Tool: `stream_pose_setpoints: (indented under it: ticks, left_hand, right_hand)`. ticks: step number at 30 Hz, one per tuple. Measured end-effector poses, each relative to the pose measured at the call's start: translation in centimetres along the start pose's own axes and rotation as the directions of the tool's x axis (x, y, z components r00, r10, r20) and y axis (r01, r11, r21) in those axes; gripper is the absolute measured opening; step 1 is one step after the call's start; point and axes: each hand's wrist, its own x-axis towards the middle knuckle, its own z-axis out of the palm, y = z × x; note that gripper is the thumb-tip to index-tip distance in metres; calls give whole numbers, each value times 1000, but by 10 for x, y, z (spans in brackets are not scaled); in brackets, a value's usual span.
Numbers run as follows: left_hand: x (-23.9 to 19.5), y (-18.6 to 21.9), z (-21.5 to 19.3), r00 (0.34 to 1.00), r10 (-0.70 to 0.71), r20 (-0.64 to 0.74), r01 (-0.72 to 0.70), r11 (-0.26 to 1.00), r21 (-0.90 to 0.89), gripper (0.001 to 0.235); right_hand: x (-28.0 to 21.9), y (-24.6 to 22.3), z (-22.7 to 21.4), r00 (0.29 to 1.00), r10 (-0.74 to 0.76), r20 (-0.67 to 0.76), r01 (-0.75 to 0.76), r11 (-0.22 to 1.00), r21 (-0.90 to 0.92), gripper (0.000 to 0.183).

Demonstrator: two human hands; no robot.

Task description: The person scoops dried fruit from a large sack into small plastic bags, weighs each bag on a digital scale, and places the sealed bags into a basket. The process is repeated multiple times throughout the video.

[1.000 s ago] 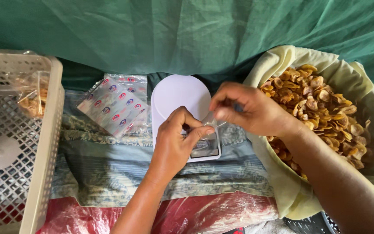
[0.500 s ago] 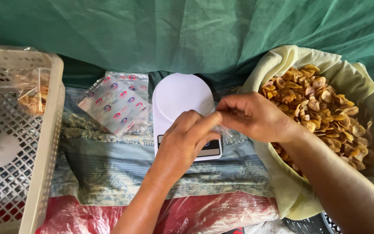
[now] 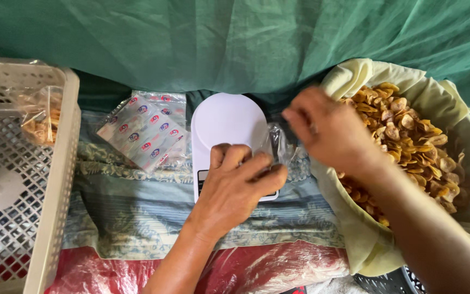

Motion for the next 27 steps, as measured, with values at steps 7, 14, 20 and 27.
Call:
stream_pose_setpoints:
  ticks: [7, 14, 20, 27]
  left_hand:
    - [0, -1, 2, 997, 63, -36, -64, 998, -28, 30]
    - [-5, -5, 8, 994, 63, -85, -69, 995, -72, 30]
    - [1, -9, 7, 932, -241, -273, 128, 918, -375, 52]
    - [7, -13, 19, 935, -331, 124, 303, 567, -766, 118]
  right_hand:
    - [-1, -9, -33, 891, -38, 452, -220, 834, 505, 23]
    - [7, -16, -36, 745, 96, 660, -85, 995, -49, 57]
    - [9, 9, -31, 747, -99, 657, -140, 943, 301, 49]
    - [3, 1, -40, 843, -298, 447, -36, 798, 601, 16]
